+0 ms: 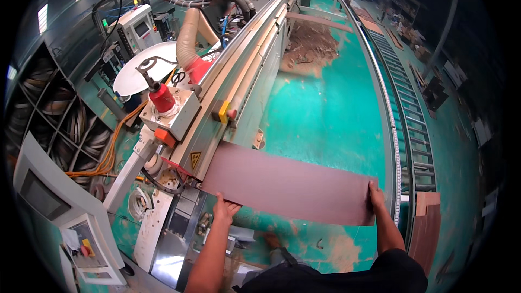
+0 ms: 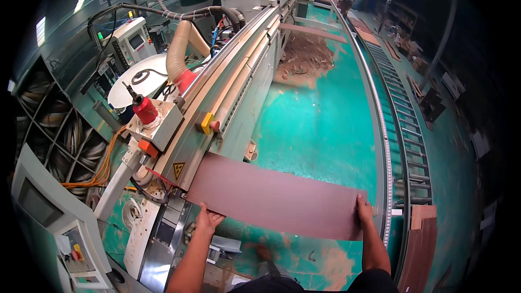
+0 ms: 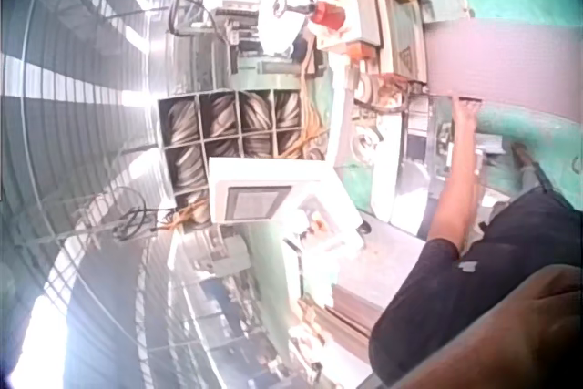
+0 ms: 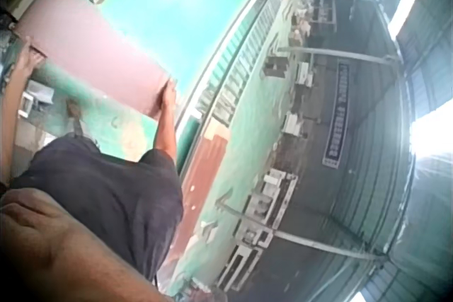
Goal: The person processes wooden panels using an edge-banding machine, picking up various panels from a stack, feeding them into the machine, and then placing the finished pieces on a conveyor belt.
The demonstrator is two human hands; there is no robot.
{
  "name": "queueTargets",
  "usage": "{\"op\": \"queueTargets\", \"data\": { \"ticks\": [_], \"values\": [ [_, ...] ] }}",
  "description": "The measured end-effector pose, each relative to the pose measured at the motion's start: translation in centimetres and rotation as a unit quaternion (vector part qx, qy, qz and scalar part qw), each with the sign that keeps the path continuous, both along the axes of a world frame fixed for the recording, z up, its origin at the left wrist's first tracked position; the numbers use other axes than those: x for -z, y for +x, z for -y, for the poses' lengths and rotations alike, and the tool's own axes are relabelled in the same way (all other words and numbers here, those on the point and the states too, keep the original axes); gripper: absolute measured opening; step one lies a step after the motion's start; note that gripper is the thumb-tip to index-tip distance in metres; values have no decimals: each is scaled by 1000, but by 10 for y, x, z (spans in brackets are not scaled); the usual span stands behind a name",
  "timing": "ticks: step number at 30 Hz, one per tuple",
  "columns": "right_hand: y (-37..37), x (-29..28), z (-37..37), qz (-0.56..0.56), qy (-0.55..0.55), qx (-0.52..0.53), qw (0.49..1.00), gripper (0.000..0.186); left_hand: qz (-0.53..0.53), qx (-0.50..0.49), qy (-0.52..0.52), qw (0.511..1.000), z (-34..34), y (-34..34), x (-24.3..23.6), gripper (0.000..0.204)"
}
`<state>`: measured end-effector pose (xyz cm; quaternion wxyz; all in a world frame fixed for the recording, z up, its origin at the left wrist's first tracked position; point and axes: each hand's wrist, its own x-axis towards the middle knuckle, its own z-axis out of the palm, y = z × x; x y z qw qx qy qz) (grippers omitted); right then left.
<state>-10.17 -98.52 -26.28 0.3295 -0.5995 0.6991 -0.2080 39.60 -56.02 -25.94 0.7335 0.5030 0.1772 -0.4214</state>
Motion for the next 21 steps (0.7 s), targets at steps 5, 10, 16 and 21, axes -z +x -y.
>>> {"op": "queueTargets", "data": {
  "ticks": [5,10,16,21],
  "values": [
    [26,7,8,-36,-20,-69,997,89,54,-4,6,999,-81,-42,-24,67],
    [-41,37,23,183,99,-150,967,71,49,-77,17,996,-192,-153,-35,55],
    [5,12,-134,-30,37,-392,919,52,176,-357,200,895,-383,-316,-41,38],
    [44,95,-202,-44,35,-751,658,38,198,-498,639,552,-572,-505,-65,23]
  ]
}}
